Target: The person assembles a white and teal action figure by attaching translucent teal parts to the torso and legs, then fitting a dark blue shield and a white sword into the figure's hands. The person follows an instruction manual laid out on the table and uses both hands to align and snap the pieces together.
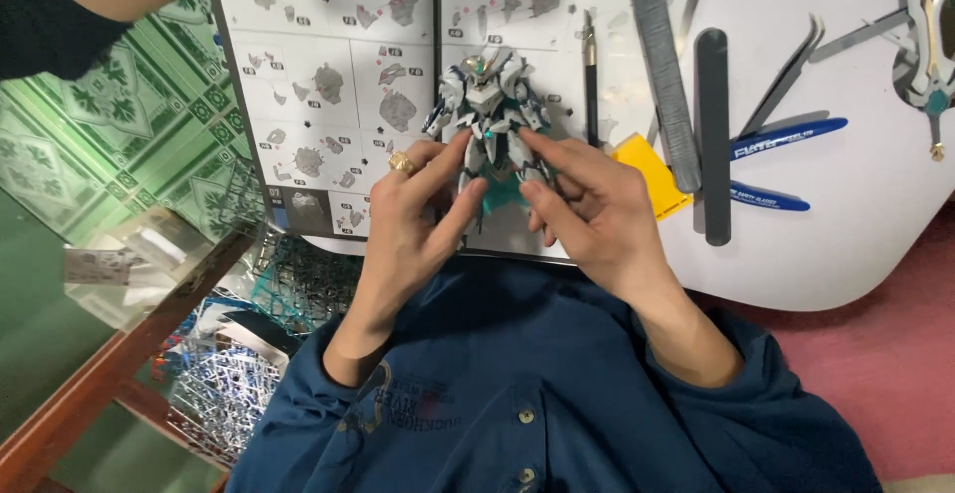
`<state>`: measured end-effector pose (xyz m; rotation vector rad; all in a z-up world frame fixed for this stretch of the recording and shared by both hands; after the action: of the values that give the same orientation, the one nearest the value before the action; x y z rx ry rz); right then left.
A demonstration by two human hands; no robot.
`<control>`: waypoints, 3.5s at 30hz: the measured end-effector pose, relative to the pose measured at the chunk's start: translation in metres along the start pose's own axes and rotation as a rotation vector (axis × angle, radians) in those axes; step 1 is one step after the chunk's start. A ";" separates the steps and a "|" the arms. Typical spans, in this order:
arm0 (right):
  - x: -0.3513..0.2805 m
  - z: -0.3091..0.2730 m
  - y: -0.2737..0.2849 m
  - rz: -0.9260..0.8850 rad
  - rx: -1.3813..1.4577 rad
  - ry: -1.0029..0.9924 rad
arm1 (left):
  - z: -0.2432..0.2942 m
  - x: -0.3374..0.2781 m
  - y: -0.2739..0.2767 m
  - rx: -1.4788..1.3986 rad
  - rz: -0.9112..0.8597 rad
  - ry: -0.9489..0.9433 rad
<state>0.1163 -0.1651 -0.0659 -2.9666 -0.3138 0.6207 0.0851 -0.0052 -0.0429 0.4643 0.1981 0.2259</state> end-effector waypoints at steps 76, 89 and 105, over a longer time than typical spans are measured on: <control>-0.046 -0.099 0.012 0.243 -0.305 0.384 | 0.069 -0.016 0.002 -0.267 0.107 -0.205; -0.040 -0.100 0.011 0.195 -0.359 0.395 | 0.093 -0.014 0.004 0.049 0.086 -0.263; -0.029 -0.078 0.004 0.111 -0.302 0.260 | 0.063 -0.013 0.001 0.025 0.124 -0.167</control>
<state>0.1226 -0.1789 0.0155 -3.3226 -0.2391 0.2040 0.0873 -0.0341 0.0145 0.5180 0.0087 0.3046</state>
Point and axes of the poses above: each hand's wrist, its own x-axis towards the middle knuckle, its own y-axis out of the back of the hand, z = x × y, the point moved 7 cm from there along x, towards the middle knuckle, and after that the axes turned 14 degrees about z, right-handed, at the moved point
